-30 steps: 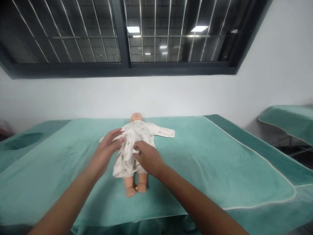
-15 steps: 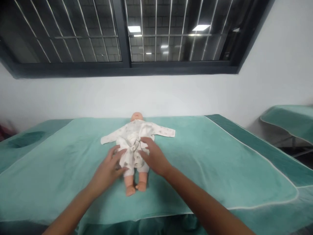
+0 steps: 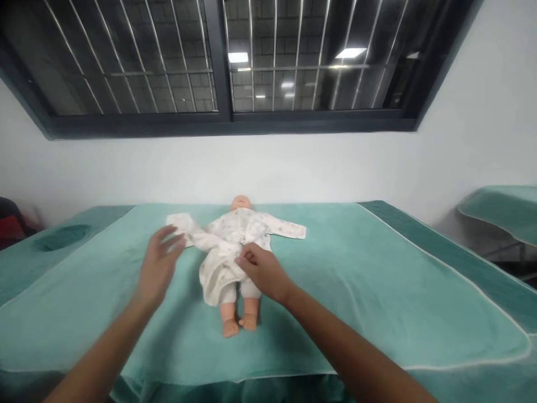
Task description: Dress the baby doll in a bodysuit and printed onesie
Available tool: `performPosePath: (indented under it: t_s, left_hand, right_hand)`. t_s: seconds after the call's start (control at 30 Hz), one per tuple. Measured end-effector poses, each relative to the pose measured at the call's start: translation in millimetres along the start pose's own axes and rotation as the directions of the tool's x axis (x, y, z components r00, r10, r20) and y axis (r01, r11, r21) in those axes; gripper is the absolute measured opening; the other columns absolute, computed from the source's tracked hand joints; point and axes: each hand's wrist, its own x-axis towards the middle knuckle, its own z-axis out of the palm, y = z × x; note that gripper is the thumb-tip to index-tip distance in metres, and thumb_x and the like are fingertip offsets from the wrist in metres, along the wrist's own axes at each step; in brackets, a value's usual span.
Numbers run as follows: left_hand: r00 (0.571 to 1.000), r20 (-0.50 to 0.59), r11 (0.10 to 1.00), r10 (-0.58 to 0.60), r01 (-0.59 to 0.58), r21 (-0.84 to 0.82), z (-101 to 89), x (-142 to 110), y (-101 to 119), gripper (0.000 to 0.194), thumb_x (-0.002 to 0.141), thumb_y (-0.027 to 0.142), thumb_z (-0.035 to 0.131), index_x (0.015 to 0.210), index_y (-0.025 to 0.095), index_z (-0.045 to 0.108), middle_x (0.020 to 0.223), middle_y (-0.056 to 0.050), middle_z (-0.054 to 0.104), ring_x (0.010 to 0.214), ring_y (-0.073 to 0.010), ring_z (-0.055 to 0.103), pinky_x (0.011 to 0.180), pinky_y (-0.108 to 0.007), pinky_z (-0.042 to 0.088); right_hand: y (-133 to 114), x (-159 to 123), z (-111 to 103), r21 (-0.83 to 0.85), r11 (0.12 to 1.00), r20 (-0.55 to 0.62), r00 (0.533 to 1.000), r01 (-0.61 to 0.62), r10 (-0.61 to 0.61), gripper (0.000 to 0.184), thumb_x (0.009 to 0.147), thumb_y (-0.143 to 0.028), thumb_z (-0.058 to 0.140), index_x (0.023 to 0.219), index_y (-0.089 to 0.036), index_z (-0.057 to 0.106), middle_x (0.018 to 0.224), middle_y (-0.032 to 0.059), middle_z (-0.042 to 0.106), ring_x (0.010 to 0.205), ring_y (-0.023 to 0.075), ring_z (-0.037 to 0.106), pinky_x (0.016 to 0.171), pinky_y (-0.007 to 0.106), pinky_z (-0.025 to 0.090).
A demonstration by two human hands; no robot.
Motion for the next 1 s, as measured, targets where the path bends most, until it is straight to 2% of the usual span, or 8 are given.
performPosePath:
  t_s: [0.1, 0.17, 0.23, 0.33, 0.5, 0.63, 0.77, 1.0]
  left_hand:
    - [0.903, 0.408, 0.978, 0.132, -0.186, 0.096, 14.2, -24, 1, 0.053, 0.079, 0.037, 0.065, 0.128, 0.025, 0.048, 0.135, -0.009, 0.049, 0.127, -0.0254, 0.047, 0.104, -0.042, 0.041]
    - [0.827, 0.516, 0.928, 0.222, -0.342, 0.148, 25.5, -38, 0, 0.069, 0.076, 0.034, 0.069, 0.138, 0.028, 0.039, 0.141, -0.009, 0.042, 0.132, -0.0265, 0.039, 0.108, -0.043, 0.036]
    - [0.825, 0.487, 0.879, 0.287, -0.428, 0.208, 31.7, -43, 3, 0.065, 0.082, 0.030, 0.062, 0.141, 0.030, 0.036, 0.139, -0.008, 0.043, 0.131, -0.0247, 0.040, 0.108, -0.041, 0.036]
    - [0.865, 0.366, 0.862, 0.344, -0.445, 0.241, 26.4, -29, 21, 0.031, 0.092, 0.029, 0.047, 0.120, 0.028, 0.059, 0.121, -0.005, 0.057, 0.115, -0.0207, 0.053, 0.100, -0.035, 0.041]
    - [0.903, 0.176, 0.890, 0.392, -0.421, 0.175, 2.6, 5, 95, 0.024, 0.091, 0.036, 0.048, 0.089, 0.022, 0.067, 0.101, -0.003, 0.065, 0.096, -0.0182, 0.059, 0.083, -0.029, 0.046]
    - [0.837, 0.390, 0.873, 0.384, -0.467, 0.142, 2.5, 3, 138, 0.027, 0.081, 0.039, 0.061, 0.104, 0.024, 0.065, 0.109, -0.002, 0.064, 0.099, -0.0207, 0.059, 0.084, -0.030, 0.047]
    - [0.800, 0.507, 0.848, 0.320, -0.480, 0.223, 9.1, 2, 146, 0.020, 0.079, 0.036, 0.061, 0.094, 0.024, 0.066, 0.090, 0.000, 0.067, 0.081, -0.0191, 0.059, 0.070, -0.028, 0.046]
    - [0.945, 0.221, 0.969, 0.243, -0.229, -0.089, -2.1, 24, 160, 0.022, 0.078, 0.027, 0.056, 0.096, 0.020, 0.065, 0.069, 0.004, 0.060, 0.056, -0.0107, 0.052, 0.052, -0.020, 0.040]
  right_hand:
    - [-19, 10, -2, 0.245, 0.970, -0.111, 0.993, -0.009, 0.037, 0.020, 0.083, -0.041, 0.059, 0.080, -0.022, 0.054, 0.064, -0.0056, 0.049, 0.060, 0.0121, 0.045, 0.058, 0.025, 0.035]
    - [-32, 15, -2, 0.374, 0.927, -0.139, 0.989, 0.000, 0.056, 0.022, 0.081, -0.042, 0.061, 0.080, -0.022, 0.052, 0.062, -0.0070, 0.047, 0.057, 0.0110, 0.044, 0.056, 0.024, 0.035]
    - [-47, 18, -4, 0.441, 0.897, -0.123, 0.991, 0.013, 0.046, 0.021, 0.081, -0.041, 0.061, 0.084, -0.022, 0.053, 0.064, -0.0068, 0.049, 0.058, 0.0106, 0.045, 0.056, 0.024, 0.036]
    - [-70, 21, -12, 0.371, 0.925, -0.113, 0.993, 0.085, -0.045, 0.019, 0.080, -0.036, 0.061, 0.094, -0.023, 0.058, 0.068, -0.0055, 0.052, 0.060, 0.0111, 0.047, 0.058, 0.024, 0.036]
    - [-116, 45, -37, 0.146, 0.946, -0.143, 0.953, 0.288, -0.268, 0.016, 0.082, -0.030, 0.056, 0.087, -0.024, 0.071, 0.083, -0.0011, 0.063, 0.073, 0.0135, 0.052, 0.065, 0.027, 0.039]
    - [-154, 72, -53, 0.316, 0.888, -0.087, 0.942, 0.334, -0.323, 0.021, 0.081, -0.032, 0.057, 0.096, -0.024, 0.070, 0.088, -0.0005, 0.063, 0.074, 0.0134, 0.053, 0.066, 0.027, 0.042]
    - [-175, 83, -56, 0.392, 0.853, -0.045, 0.934, 0.344, -0.356, 0.026, 0.083, -0.037, 0.058, 0.104, -0.023, 0.066, 0.083, -0.0012, 0.059, 0.076, 0.0137, 0.055, 0.068, 0.027, 0.044]
    - [-175, 60, -50, 0.139, 0.854, 0.138, 0.845, 0.501, -0.517, 0.027, 0.078, -0.046, 0.067, 0.074, -0.020, 0.066, 0.101, 0.0015, 0.057, 0.099, 0.0182, 0.055, 0.086, 0.032, 0.043]
